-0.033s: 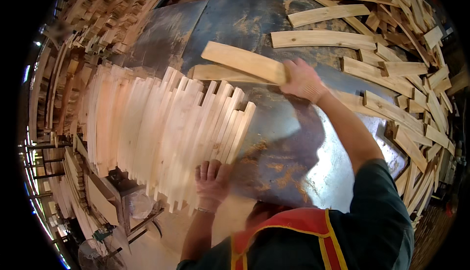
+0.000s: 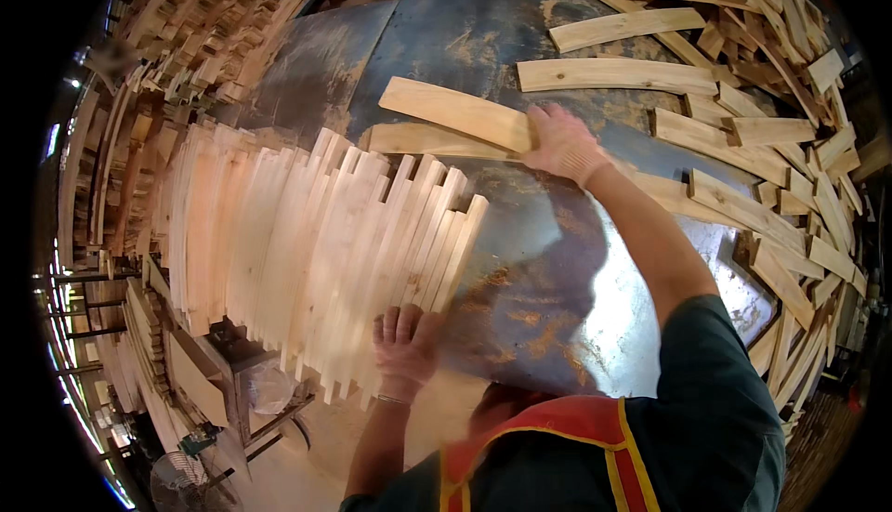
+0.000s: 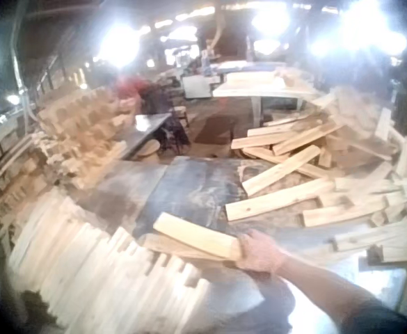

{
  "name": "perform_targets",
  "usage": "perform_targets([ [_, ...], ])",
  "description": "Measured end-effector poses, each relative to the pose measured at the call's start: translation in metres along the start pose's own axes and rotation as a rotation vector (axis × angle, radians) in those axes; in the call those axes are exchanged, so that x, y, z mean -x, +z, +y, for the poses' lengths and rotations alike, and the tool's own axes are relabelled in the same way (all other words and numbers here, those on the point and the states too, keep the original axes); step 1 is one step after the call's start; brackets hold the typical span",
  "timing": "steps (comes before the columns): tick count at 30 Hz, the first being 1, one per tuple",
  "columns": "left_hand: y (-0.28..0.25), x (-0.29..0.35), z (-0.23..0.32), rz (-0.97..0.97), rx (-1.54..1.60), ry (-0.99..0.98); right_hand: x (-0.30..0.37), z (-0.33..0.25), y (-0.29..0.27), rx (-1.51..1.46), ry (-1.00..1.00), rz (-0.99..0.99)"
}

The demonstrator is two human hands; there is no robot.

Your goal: The person sorts wooden planks on a metal table, picking them up from a pile and arranging them into a neat stack. The person handles the planks by hand, moving them from a disorganized pile to an organized stack.

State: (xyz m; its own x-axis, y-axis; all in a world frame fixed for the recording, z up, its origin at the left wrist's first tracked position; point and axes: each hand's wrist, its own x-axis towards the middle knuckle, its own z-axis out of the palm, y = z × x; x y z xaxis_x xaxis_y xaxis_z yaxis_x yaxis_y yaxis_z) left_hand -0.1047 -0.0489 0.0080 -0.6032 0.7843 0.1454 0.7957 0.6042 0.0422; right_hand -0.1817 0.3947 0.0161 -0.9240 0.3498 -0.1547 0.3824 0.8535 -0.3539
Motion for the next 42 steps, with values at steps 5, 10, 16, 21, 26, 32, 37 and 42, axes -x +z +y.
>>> perform_targets([
  [5,-0.004,0.004,-0.005,0.008,0.02,0.011,-0.005,0.011,0.047,0.155,-0.098,-0.055],
  [10,0.016,0.023,-0.003,0.0,0.026,-0.02,0.104,0.021,0.044,-0.116,0.168,-0.093],
  [16,0.014,0.037,0.001,-0.061,-0.072,-0.05,0.263,0.012,0.064,-0.558,0.413,-0.153],
  [21,0.029,0.041,-0.001,-0.142,0.035,-0.119,0.341,-0.103,0.174,-0.942,0.391,-0.193],
  [26,0.014,0.011,0.045,-0.206,-0.015,-0.115,0.332,-0.174,0.156,-0.602,-0.172,-0.683],
  [32,0.024,0.026,0.042,-0.143,-0.107,-0.108,0.274,0.026,-0.026,-0.588,0.066,-0.219],
  [37,0.035,0.026,0.044,-0.076,-0.134,-0.105,0.271,0.294,-0.084,0.363,0.37,-0.037],
  [42,0.033,0.015,0.05,-0.039,-0.117,-0.091,0.262,0.364,-0.093,0.535,0.447,-0.21],
])
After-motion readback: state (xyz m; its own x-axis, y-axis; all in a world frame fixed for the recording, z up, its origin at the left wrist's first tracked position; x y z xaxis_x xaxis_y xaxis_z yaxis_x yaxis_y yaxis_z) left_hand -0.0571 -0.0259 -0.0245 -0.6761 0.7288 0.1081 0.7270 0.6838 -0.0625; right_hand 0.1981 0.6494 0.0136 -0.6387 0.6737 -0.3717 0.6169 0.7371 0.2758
